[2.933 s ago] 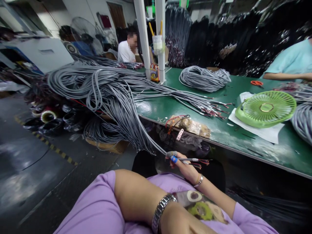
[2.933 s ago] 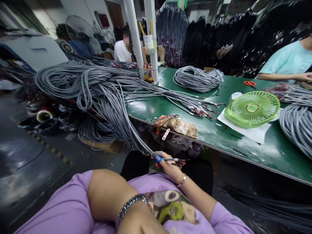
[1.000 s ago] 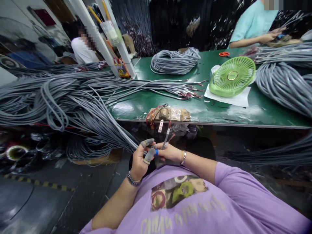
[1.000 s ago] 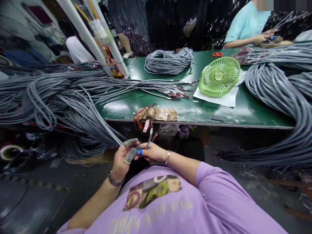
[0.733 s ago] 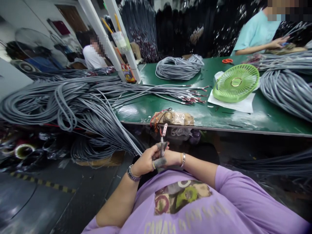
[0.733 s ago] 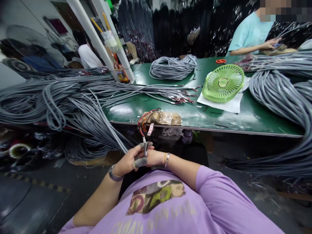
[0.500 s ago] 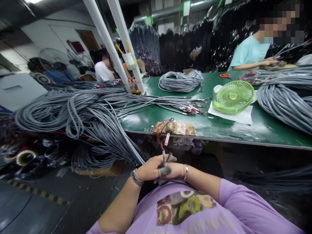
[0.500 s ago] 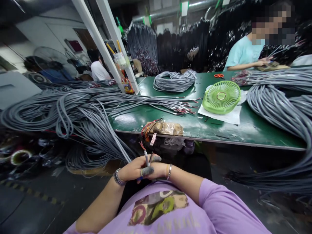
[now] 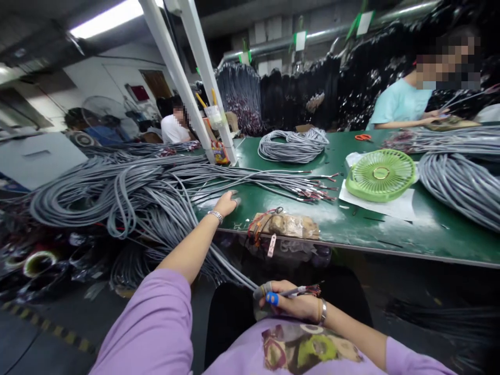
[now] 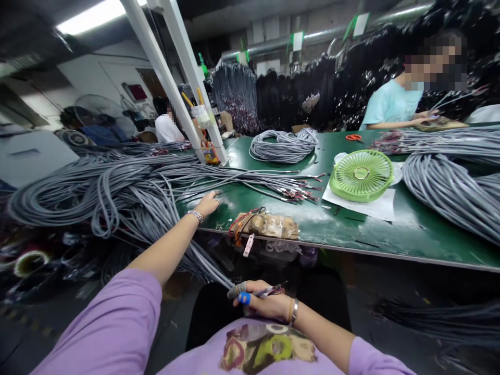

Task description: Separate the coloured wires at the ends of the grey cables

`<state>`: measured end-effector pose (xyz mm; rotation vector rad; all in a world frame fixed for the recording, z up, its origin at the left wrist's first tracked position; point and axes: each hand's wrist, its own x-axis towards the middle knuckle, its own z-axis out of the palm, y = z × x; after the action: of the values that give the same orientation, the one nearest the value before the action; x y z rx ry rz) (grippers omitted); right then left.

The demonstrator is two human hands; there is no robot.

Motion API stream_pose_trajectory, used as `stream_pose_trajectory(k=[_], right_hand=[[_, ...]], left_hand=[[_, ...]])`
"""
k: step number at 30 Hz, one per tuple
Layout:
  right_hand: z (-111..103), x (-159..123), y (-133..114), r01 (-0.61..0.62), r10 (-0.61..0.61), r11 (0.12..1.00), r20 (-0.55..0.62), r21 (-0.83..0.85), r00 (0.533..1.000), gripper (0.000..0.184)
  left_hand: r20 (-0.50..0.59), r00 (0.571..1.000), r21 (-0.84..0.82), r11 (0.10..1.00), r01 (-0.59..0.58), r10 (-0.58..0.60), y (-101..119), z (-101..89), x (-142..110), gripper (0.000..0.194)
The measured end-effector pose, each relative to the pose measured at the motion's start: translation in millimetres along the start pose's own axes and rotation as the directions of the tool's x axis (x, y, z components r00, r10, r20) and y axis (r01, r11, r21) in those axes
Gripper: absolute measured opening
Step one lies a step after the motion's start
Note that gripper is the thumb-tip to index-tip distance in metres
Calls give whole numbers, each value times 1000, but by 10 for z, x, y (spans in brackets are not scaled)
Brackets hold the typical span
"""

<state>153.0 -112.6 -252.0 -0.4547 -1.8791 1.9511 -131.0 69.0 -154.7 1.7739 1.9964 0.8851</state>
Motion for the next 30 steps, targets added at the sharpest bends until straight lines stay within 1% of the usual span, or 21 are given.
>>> stream_pose_trajectory(k=[2, 4, 6, 8, 10, 12, 15, 17, 18, 19, 20, 21, 22, 23, 24, 25, 26, 27, 28, 29, 30], right_hand=[[-33, 1, 4, -1, 1, 1000, -8, 3, 1000, 39], [-63, 2, 11, -14, 15, 1000, -21, 23, 1000, 36], [-84, 5, 24, -50, 53, 996, -35, 67, 998, 33], [-96, 9, 37, -88, 95, 988, -47, 128, 994, 30], [-100, 12, 46, -89, 101, 979, -57, 185, 993, 29], [-102, 14, 50, -60, 79, 973, -77, 223, 994, 29], [-106, 20, 58, -34, 64, 972, -125, 233, 990, 29], [-104, 33, 74, -33, 68, 976, -156, 216, 985, 29], [-100, 41, 85, -28, 64, 978, -171, 205, 983, 30], [-91, 48, 97, -20, 57, 981, -185, 195, 981, 33], [-79, 55, 108, -12, 49, 983, -199, 185, 979, 35], [-62, 59, 117, -4, 42, 984, -209, 177, 977, 39], [-42, 61, 122, 7, 31, 985, -216, 173, 976, 43], [-17, 59, 123, 21, 18, 984, -214, 178, 977, 47], [10, 54, 119, 41, -3, 982, -203, 183, 979, 52], [39, 47, 109, 66, -32, 981, -180, 185, 983, 59], [70, 39, 94, 91, -65, 980, -146, 177, 987, 66], [103, 30, 74, 110, -95, 981, -100, 160, 990, 71], [136, 23, 51, 122, -116, 983, -52, 135, 992, 71], [170, 18, 27, 120, -120, 987, -9, 109, 993, 66], [202, 16, 4, 107, -110, 989, 17, 98, 994, 58]], left_hand=[[-26, 1000, 110, 994, 0, 3, -23, 44, 236, 53], [-56, 998, 204, 979, 12, -1, -20, 70, 417, 58], [-72, 997, 279, 960, 38, -19, -5, 83, 564, 62], [-65, 997, 342, 937, 70, -51, 10, 93, 671, 63], [-57, 995, 398, 912, 96, -80, 22, 104, 720, 58], [-66, 995, 439, 893, 102, -81, 35, 99, 695, 48], [-97, 993, 466, 879, 100, -61, 43, 4, 504, 36], [-141, 989, 479, 871, 108, -45, 18, -146, 266, 37], [-203, 979, 489, 866, 102, -1, -9, -242, 109, 41], [-253, 967, 486, 869, 95, 36, -45, -346, -76, 43], [-263, 963, 475, 877, 68, 68, -87, -448, -289, 44], [-233, 969, 463, 886, 32, 87, -129, -539, -528, 44], [-170, 979, 456, 889, -26, 116, -169, -609, -790, 43], [-84, 983, 437, 892, -113, 165, -199, -649, -1069, 42], [13, 973, 408, 887, -217, 232, -216, -654, -1357, 40], [111, 945, 373, 869, -326, 307, -218, -623, -1644, 37], [211, 906, 338, 842, -421, 368, -205, -560, -1919, 35], [297, 855, 295, 811, -505, 425, -178, -471, -2172, 34], [367, 798, 242, 780, -578, 478, -141, -369, -2396, 36], [407, 750, 184, 758, -626, 521, -97, -266, -2586, 41], [426, 720, 125, 752, -647, 549, -50, -172, -2740, 47]])
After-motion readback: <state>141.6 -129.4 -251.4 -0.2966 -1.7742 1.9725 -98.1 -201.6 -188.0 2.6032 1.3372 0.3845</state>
